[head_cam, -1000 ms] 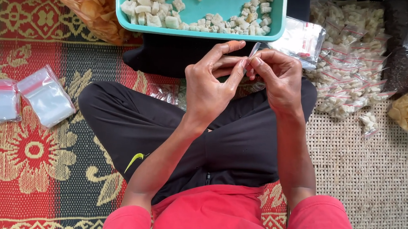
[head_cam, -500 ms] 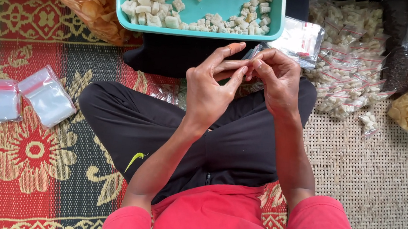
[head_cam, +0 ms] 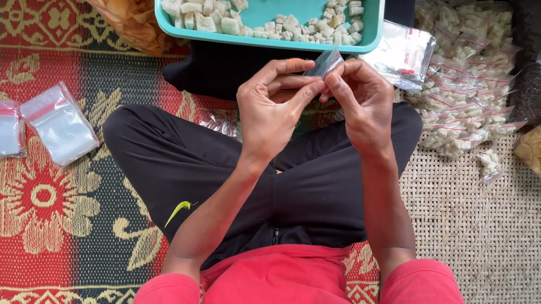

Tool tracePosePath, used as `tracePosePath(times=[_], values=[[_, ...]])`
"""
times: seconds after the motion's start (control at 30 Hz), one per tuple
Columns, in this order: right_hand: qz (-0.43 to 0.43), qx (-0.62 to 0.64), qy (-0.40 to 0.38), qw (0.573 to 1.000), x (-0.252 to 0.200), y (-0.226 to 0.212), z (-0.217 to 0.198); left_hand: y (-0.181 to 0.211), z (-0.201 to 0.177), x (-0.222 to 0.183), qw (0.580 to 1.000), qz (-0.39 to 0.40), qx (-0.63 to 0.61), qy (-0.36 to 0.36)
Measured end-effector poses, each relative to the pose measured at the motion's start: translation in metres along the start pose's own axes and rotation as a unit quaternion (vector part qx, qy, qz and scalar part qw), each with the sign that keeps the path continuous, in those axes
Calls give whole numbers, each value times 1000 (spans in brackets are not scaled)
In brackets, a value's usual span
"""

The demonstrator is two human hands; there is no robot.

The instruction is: Packaging small white food items into small clear plastic bags while sitting on the floor.

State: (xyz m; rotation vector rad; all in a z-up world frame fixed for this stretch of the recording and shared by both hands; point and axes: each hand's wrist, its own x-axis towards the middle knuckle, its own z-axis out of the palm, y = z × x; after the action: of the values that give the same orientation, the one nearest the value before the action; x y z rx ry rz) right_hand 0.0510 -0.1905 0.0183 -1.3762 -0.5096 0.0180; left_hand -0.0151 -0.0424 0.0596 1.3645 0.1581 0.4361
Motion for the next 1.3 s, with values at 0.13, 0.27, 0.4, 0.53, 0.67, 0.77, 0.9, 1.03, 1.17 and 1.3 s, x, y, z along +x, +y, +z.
tracePosePath(times=[0.13,0.27,0.4,0.53,0.67,0.77,0.9,1.03,1.17,1.3], values=[[-9,-11,-10,1000,1,5,-1,-9,-5,3,999,-13,-37,27],[-11,-35,3,999,2,11,0,-10,-3,1,996,40,-10,74],[-29,-61,21,997,2,5,8,-6,7,-8,990,93,55,87],[-15,-62,17,998,1,-5,22,-2,10,-10,983,132,93,85],[-13,-105,2,994,4,-6,24,-8,7,-13,967,204,103,112],[-26,-122,1,992,8,-12,24,-9,5,-14,958,227,127,121],[-33,-204,-23,978,7,-18,21,0,9,-12,946,242,194,92],[-45,-232,-45,971,13,-42,34,8,5,-4,913,266,297,82],[-49,-301,-42,952,14,-51,43,5,1,0,921,196,333,49],[-75,-308,-15,948,18,-44,41,-1,-1,0,913,198,352,55]])
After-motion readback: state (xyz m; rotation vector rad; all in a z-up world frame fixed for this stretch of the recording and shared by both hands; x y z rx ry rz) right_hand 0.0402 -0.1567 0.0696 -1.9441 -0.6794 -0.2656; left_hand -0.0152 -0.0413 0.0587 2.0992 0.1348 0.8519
